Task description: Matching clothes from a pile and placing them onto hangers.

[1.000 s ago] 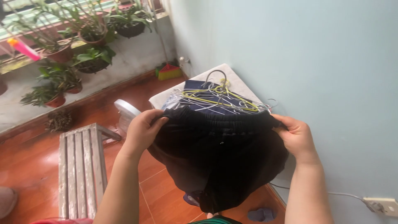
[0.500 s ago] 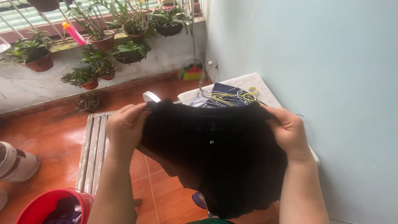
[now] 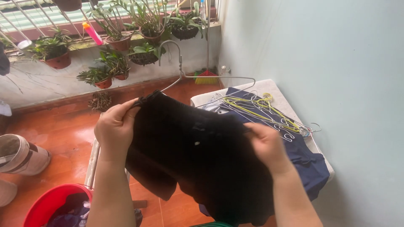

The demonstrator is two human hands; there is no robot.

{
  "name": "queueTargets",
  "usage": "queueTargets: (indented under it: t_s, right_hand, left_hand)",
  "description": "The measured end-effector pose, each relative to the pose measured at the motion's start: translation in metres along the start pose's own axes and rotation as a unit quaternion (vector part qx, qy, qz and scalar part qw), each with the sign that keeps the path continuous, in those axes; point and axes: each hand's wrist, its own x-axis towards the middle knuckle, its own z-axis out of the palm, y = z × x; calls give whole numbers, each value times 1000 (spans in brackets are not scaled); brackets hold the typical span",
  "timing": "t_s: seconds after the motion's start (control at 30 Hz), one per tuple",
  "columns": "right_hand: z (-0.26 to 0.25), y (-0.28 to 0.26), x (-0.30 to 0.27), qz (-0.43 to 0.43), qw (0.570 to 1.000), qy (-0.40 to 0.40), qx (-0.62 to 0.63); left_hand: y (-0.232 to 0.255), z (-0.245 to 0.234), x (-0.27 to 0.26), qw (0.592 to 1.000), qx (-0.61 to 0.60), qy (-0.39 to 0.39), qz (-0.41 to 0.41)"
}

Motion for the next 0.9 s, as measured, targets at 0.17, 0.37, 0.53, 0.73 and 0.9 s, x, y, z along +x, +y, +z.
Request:
queueTargets:
  t_s: [0.17,0.37,0.53,0.73,0.9]
  right_hand:
    - [15,3,5,7,1000,24,-6]
    - [-9,-2,22,57,992,111,-1]
    - [-2,-6,25,86,988,89,88]
    - [-5,16,24,110,973,43,200]
    - [-19,31,31,188,943,25,274]
  left_hand:
    - [0,-3,-1,999,-37,-3,-1]
    - [5,-12,2,1000,-26,17,5]
    - [12,-12,3,1000,7,11,-1]
    - [12,-11,3,1000,3,-2,-10]
    - [9,-3,1,998,-40,-48,7]
